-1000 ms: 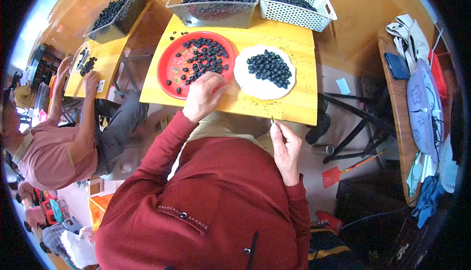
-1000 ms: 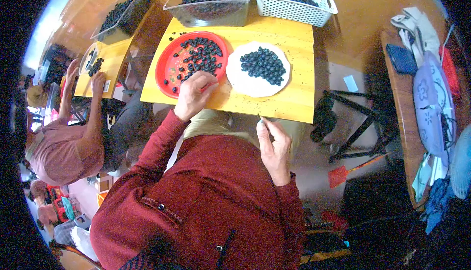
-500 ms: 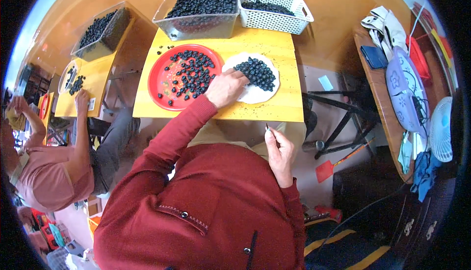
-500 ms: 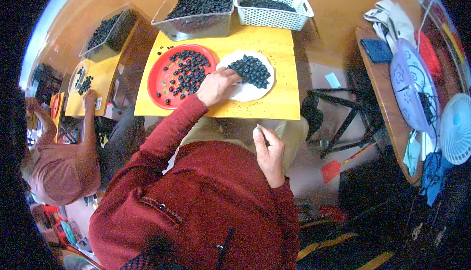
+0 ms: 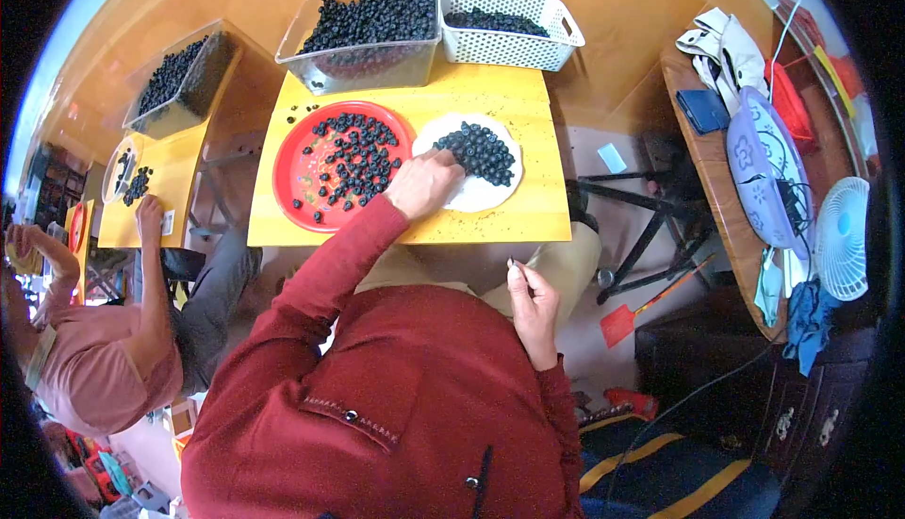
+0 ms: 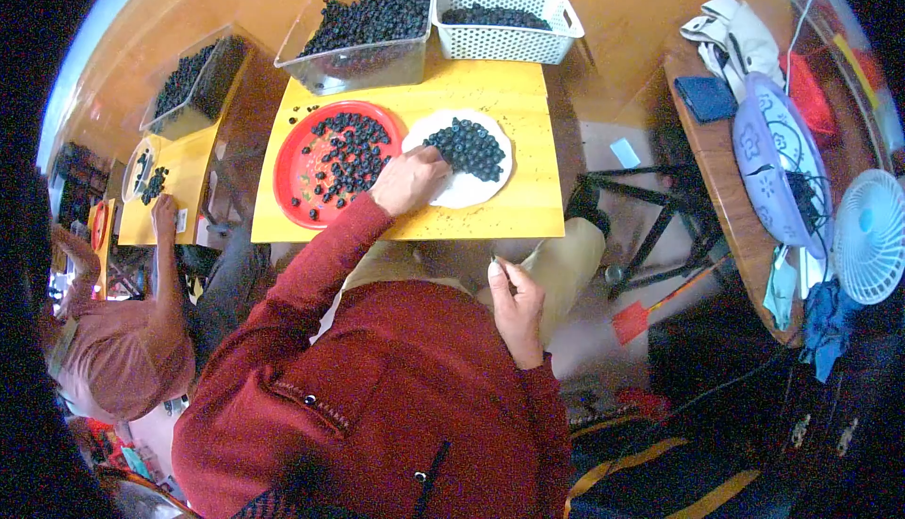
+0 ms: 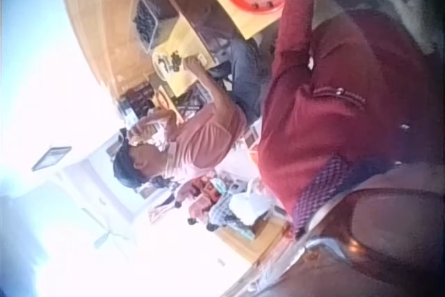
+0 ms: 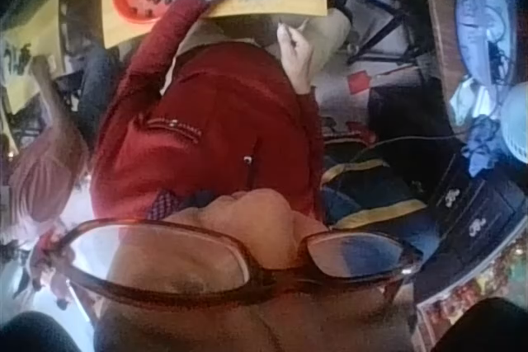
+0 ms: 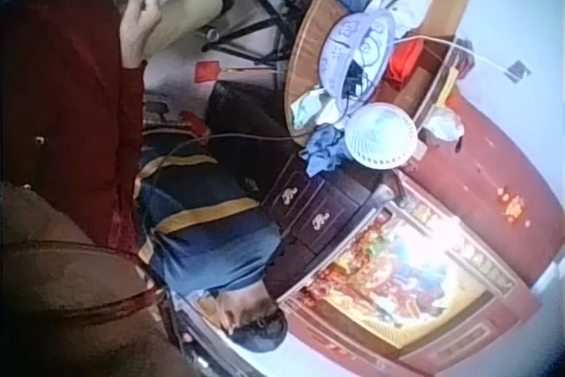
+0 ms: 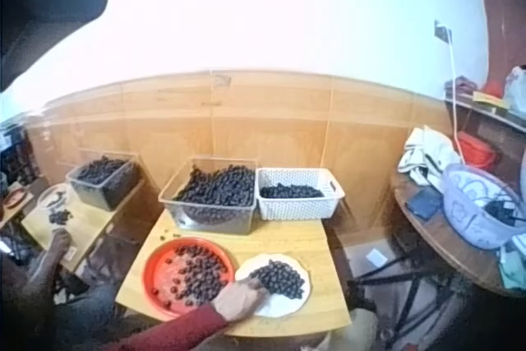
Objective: Sorting and cleaning berries into different containers.
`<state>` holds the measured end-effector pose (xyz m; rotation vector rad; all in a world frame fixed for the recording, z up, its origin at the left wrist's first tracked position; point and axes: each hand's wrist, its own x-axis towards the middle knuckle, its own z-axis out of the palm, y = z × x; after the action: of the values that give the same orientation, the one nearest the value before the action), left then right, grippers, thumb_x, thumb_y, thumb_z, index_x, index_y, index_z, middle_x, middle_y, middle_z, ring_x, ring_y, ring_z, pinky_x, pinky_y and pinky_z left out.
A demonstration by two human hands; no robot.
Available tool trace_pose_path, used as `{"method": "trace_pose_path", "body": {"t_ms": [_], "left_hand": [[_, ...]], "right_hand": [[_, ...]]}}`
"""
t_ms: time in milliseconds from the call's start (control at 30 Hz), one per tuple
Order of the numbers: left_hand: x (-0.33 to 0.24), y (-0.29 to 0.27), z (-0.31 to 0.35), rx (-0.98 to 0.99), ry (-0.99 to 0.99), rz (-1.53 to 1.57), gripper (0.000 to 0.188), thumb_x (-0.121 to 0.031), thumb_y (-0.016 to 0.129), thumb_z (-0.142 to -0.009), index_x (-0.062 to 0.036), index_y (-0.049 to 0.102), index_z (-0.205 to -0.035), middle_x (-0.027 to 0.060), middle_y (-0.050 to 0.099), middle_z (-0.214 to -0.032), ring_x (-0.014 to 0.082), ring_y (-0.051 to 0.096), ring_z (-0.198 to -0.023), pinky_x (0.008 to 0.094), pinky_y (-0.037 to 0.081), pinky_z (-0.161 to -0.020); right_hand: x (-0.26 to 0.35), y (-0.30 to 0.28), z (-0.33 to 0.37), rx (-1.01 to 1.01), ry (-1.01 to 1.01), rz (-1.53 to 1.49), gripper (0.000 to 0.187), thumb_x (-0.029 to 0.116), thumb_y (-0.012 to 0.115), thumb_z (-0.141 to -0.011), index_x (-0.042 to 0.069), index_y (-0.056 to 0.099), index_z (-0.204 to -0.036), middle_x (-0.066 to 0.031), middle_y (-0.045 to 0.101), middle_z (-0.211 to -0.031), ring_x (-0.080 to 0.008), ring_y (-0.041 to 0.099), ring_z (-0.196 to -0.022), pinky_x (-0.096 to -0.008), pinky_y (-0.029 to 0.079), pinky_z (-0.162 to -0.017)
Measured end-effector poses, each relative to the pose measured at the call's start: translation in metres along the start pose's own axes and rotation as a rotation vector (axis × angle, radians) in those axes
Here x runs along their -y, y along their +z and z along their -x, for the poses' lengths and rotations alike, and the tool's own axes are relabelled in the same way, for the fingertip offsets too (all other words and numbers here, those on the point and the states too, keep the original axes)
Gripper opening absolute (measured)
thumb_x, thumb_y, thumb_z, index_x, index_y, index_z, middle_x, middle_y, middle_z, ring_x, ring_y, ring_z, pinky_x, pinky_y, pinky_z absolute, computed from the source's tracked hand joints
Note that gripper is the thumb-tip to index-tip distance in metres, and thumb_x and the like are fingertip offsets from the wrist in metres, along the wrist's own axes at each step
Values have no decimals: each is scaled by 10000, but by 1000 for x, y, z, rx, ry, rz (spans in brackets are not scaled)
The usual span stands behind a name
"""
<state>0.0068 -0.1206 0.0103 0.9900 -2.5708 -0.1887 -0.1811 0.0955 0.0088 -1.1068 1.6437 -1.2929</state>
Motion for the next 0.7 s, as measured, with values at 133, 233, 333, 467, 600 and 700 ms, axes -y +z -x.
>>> {"method": "trace_pose_path", "body": {"t_ms": [133, 233, 333, 467, 600, 700], "left_hand": [[0, 0, 2, 36, 5, 2, 117, -152, 587, -845, -57, 654, -837, 129, 612, -907, 321, 638, -898, 462, 547, -722], [0, 1, 3, 72, -5, -23, 134, -155, 569, -864, -56, 659, -864, 134, 605, -924, 321, 631, -909, 458, 545, -734], [0, -2, 4, 58, 23, 2, 148, -177, 575, -876, -55, 658, -887, 130, 597, -925, 307, 619, -923, 439, 538, -768], [-3, -3, 1, 73, 38, -8, 156, -195, 585, -890, -61, 660, -917, 130, 592, -915, 310, 619, -916, 445, 533, -765], [2, 5, 3, 90, 30, -23, 184, -230, 606, -911, -58, 655, -953, 127, 589, -920, 321, 624, -922, 444, 533, -769], [3, 8, 0, 62, 52, -17, 199, -248, 619, -911, -56, 648, -955, 118, 587, -928, 319, 624, -917, 445, 533, -766]], "right_hand": [[-3, -1, -3, 14, 16, -23, 314, 206, 636, -983, -70, 680, -1127, -78, 702, -935, -124, 621, -864, -278, 507, -793], [-2, 2, -5, -3, -66, -49, 316, 212, 623, -1006, -71, 681, -1134, 83, 502, -744, -15, 410, -635, -197, 336, -545], [4, 0, -6, 36, -20, -47, 309, 204, 623, -997, -71, 679, -1126, -18, 632, -842, -82, 547, -760, -249, 452, -686], [-1, -2, -11, 57, -52, -43, 299, 195, 615, -996, -69, 679, -1120, -66, 692, -873, -105, 605, -802, -272, 508, -735], [-4, -2, -14, 84, -78, -93, 296, 188, 611, -998, -69, 675, -1129, -59, 685, -865, -99, 585, -786, -271, 496, -706], [-8, -5, -15, 84, -65, -147, 308, 191, 610, -996, -77, 671, -1136, -52, 681, -873, -93, 574, -791, -263, 489, -706]]}}
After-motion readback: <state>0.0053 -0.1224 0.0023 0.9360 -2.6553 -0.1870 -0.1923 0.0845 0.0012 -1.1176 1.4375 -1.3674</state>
